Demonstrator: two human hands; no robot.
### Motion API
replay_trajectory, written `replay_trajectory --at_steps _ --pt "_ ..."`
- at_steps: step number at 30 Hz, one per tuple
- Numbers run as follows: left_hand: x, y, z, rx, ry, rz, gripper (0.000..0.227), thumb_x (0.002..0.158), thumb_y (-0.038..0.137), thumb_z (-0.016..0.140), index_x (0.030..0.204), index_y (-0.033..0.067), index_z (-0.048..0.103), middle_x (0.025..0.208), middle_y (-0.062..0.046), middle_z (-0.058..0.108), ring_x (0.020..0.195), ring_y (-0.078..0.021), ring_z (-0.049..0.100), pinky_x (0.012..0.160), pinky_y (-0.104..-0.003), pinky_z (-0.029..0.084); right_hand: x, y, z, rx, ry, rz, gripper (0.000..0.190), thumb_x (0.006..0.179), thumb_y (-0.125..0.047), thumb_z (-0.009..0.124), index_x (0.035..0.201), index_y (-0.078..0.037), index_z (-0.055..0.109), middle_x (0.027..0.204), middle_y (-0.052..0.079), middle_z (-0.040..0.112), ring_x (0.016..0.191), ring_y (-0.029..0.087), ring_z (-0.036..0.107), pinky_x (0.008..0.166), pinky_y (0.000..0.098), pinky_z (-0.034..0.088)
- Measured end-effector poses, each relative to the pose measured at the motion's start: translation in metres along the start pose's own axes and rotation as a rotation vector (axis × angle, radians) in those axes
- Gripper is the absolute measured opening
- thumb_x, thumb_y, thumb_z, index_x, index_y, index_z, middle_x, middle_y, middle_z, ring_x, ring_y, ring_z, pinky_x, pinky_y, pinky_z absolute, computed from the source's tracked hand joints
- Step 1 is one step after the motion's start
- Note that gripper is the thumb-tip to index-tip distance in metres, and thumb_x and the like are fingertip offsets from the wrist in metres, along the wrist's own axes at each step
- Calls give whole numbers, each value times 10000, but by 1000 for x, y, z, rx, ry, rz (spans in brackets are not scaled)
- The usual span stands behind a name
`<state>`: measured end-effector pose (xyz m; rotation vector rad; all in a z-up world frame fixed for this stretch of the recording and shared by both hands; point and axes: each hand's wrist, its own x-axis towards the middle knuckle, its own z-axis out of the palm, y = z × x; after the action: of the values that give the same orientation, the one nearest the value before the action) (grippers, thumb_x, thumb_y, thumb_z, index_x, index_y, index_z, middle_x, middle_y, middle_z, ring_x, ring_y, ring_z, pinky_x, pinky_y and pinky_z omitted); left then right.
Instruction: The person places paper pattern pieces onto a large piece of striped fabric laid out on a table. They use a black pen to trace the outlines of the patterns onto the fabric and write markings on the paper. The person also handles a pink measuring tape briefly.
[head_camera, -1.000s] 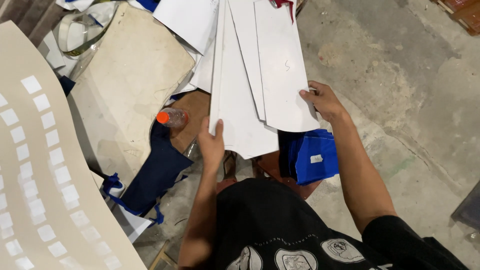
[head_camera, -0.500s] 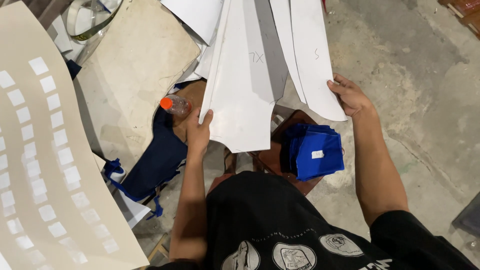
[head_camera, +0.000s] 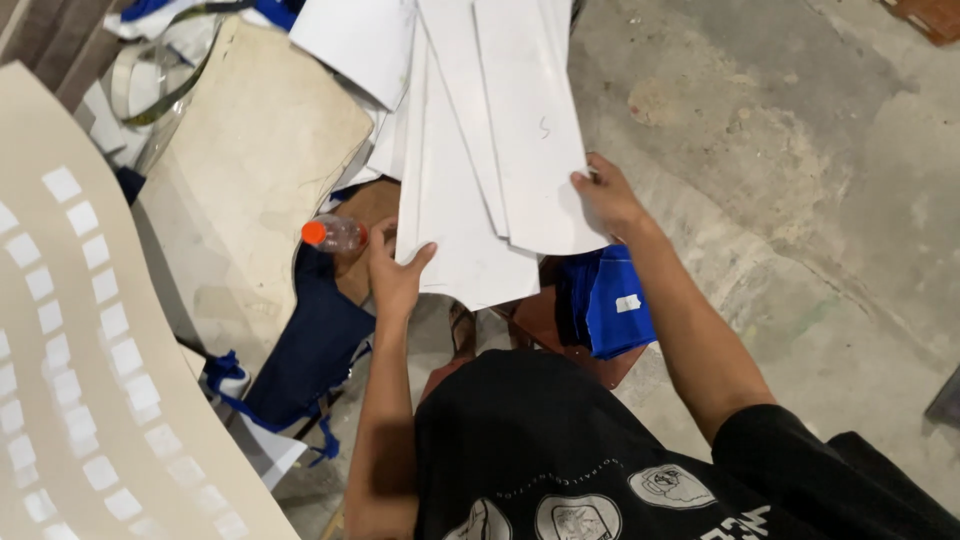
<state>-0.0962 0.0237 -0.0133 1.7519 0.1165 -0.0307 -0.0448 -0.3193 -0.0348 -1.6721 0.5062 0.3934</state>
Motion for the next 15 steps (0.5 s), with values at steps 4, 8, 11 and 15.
replay_trajectory --at_steps 4,8,11,15 --pt "8 -23 -7 42 -22 -107 437 942 95 702 1304 -33 493 1122 -194 701 1023 -231 684 854 -337 545 12 51 6 118 -8 -104 353 1043 -133 563 1368 6 552 1157 128 695 1009 190 649 895 326 543" --pt "17 -41 -12 216 7 -117 263 1044 131 604 1231 -47 559 1077 -205 716 970 -263 701 853 -370 537 -16 49 -5 284 -32 -237 338 1061 -109 577 1368 32 562 1170 134 679 1039 182 627 924 329 531" --pt "19 -22 -13 371 45 -71 220 1055 134 588 1169 -54 597 1045 -217 723 948 -304 708 849 -395 531 -48 12 -40 297 35 -240 352 1045 -95 563 1380 9 543 1201 119 684 1068 178 645 933 327 547" --pt "22 19 -12 512 81 69 182 1051 103 597 1130 -61 617 1022 -253 722 938 -379 696 824 -447 518 -82 -19 -126 175 224 -353 348 1067 -47 550 1411 9 553 1237 157 701 1110 223 688 987 376 587"
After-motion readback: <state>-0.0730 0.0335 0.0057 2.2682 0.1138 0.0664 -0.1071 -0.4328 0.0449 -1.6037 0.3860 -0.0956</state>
